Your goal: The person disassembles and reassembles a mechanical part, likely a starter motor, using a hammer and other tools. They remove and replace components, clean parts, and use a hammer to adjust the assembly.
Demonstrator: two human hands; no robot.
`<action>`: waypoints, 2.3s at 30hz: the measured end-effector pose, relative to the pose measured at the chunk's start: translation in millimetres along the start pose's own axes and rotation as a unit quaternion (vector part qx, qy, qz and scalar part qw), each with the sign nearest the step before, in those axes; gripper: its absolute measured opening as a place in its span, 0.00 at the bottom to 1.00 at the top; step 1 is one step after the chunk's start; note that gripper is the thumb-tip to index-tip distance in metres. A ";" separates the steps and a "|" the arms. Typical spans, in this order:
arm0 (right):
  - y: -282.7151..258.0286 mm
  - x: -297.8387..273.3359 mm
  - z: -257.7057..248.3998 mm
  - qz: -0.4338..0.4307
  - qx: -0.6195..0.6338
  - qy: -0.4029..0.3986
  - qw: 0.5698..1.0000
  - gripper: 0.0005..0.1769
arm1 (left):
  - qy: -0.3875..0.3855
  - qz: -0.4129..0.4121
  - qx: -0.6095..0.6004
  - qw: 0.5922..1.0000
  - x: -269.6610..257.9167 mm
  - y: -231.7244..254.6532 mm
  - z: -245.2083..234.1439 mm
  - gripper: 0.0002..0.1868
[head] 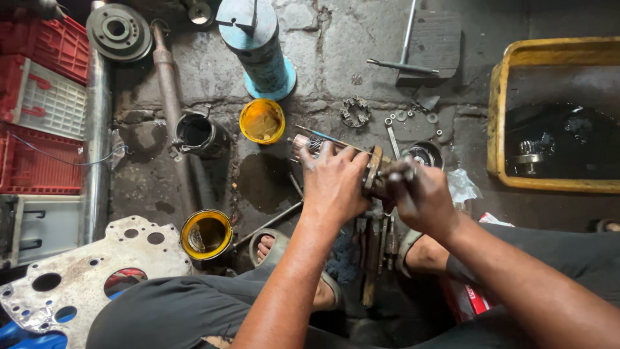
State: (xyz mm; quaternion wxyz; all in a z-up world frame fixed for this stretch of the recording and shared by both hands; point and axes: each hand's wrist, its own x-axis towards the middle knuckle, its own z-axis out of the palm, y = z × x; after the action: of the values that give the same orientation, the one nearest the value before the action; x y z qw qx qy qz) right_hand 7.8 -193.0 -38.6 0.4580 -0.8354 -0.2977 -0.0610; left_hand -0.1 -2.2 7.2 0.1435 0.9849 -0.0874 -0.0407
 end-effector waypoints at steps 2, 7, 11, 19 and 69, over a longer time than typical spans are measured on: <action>2.8 -0.5 -2.0 -0.093 -0.015 -0.018 0.995 0.04 | 0.016 0.004 -0.007 1.000 -0.5 -0.7 1.1 0.33; 10.1 -1.5 -2.0 -0.161 -0.044 -0.030 0.985 0.14 | 0.009 0.002 -0.001 1.000 0.3 -0.3 2.6 0.30; 11.3 -1.3 -0.5 -0.104 0.011 -0.008 0.994 0.13 | 0.024 0.002 -0.010 1.000 -0.1 -0.8 4.6 0.30; 6.9 -9.8 -6.2 0.048 0.014 0.017 0.999 0.01 | 0.021 -0.002 -0.029 0.999 0.0 0.1 3.0 0.31; 0.9 -3.2 3.8 0.017 0.038 0.057 0.998 0.05 | 0.038 0.014 -0.018 0.999 -0.9 -2.4 6.6 0.28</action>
State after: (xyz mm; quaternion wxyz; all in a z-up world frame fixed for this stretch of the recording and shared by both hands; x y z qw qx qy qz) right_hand 5.0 -191.7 -42.6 0.5067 -0.8174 -0.2592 -0.0889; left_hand -1.3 -1.7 0.3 0.1648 0.9817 -0.0950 -0.0026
